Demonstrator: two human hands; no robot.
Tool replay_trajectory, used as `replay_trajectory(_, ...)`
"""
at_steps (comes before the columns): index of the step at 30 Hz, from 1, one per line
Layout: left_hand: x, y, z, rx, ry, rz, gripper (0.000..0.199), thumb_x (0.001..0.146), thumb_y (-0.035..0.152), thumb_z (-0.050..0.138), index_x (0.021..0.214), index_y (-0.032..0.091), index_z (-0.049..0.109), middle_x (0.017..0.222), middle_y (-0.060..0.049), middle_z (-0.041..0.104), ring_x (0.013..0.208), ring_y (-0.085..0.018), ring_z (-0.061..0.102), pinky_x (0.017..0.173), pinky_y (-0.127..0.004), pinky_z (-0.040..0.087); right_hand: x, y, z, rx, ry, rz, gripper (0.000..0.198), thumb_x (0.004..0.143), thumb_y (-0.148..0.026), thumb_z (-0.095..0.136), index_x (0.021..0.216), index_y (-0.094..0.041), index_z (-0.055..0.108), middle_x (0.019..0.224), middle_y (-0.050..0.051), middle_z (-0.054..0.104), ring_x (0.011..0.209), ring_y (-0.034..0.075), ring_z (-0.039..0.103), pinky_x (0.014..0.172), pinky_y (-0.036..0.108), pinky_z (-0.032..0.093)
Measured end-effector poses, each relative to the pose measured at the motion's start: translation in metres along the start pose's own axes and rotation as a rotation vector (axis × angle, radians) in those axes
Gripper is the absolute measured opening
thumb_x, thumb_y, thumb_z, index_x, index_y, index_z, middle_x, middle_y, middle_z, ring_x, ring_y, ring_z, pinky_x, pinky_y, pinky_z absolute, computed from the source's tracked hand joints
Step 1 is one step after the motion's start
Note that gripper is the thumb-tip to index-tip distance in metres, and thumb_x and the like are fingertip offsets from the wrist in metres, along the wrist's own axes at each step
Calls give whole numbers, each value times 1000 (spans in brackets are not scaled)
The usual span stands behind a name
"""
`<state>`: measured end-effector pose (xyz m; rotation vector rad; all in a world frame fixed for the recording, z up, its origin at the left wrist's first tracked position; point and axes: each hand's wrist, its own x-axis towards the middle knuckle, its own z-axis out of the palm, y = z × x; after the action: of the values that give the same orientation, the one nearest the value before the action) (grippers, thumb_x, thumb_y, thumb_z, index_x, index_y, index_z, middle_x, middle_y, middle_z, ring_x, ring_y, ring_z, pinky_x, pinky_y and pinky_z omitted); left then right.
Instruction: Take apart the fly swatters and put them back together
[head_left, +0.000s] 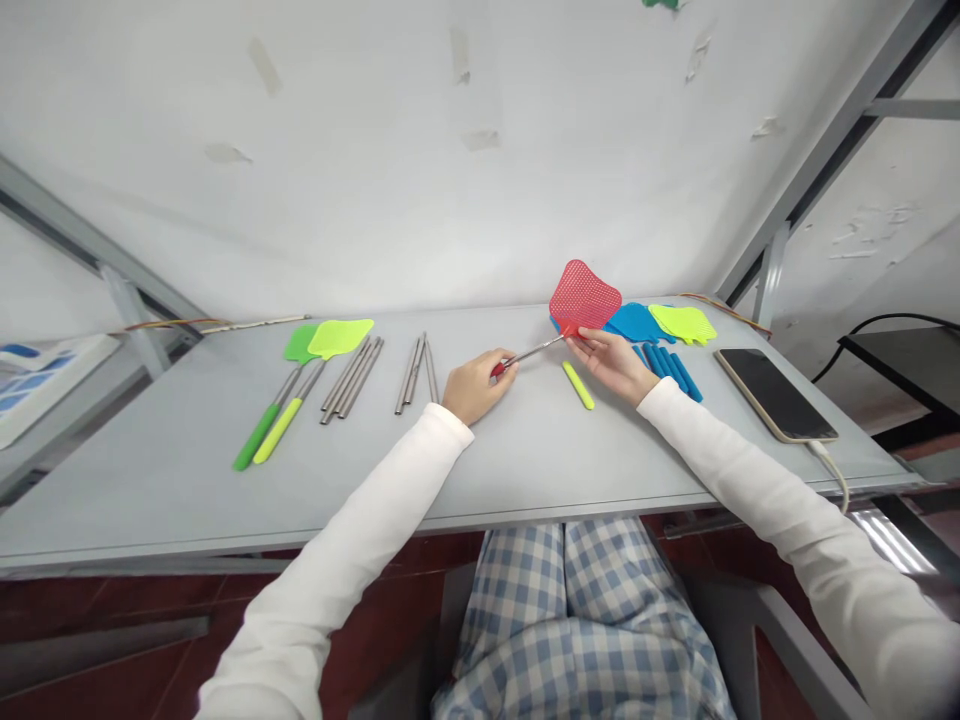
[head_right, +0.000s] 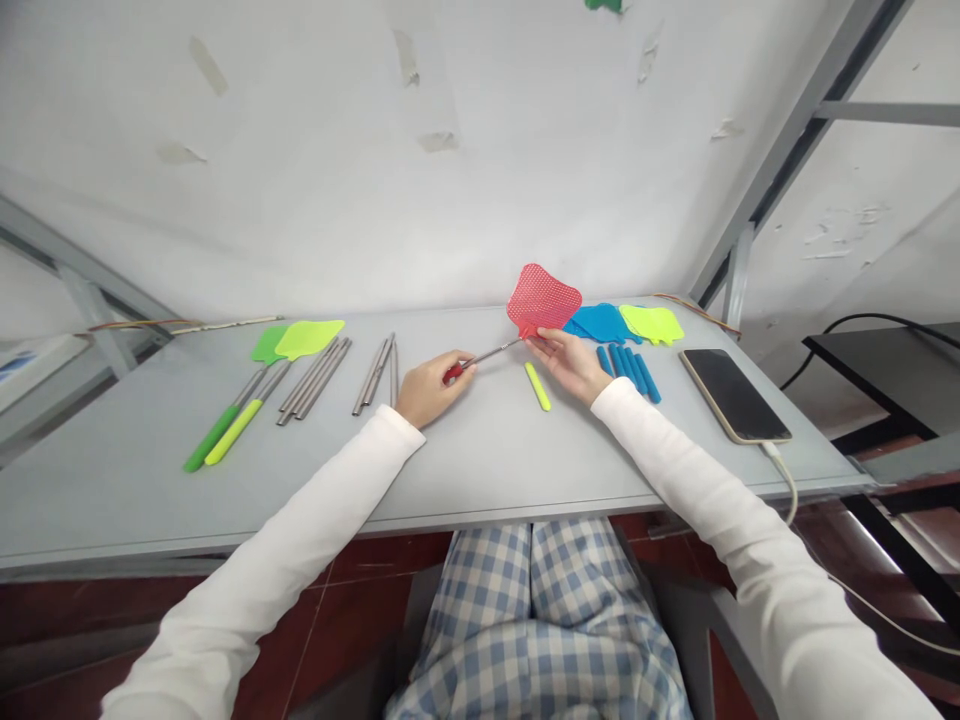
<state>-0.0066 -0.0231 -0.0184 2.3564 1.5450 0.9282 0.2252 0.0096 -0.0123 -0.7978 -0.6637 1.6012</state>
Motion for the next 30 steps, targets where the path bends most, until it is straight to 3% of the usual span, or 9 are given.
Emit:
replay_trajectory(7,1,0,-1,34,-8,-50,28,89,41,47,102,26,66,87,-3,70,78,-18,61,66,-26,37,2,5,0,89,30,-25,16,78,-5,61,77,-20,63,83,0,71,85,10,69,90,20,57)
replay_trajectory(30,1,-3,-3,50,26,-53,29,89,42,48,103,27,68,89,-3,70,81,-19,62,68,-27,38,-3,11,1,-23,-81,-86,14,80,-8,62,83,-21,68,95,-2,74,98,10,67,96,22,54)
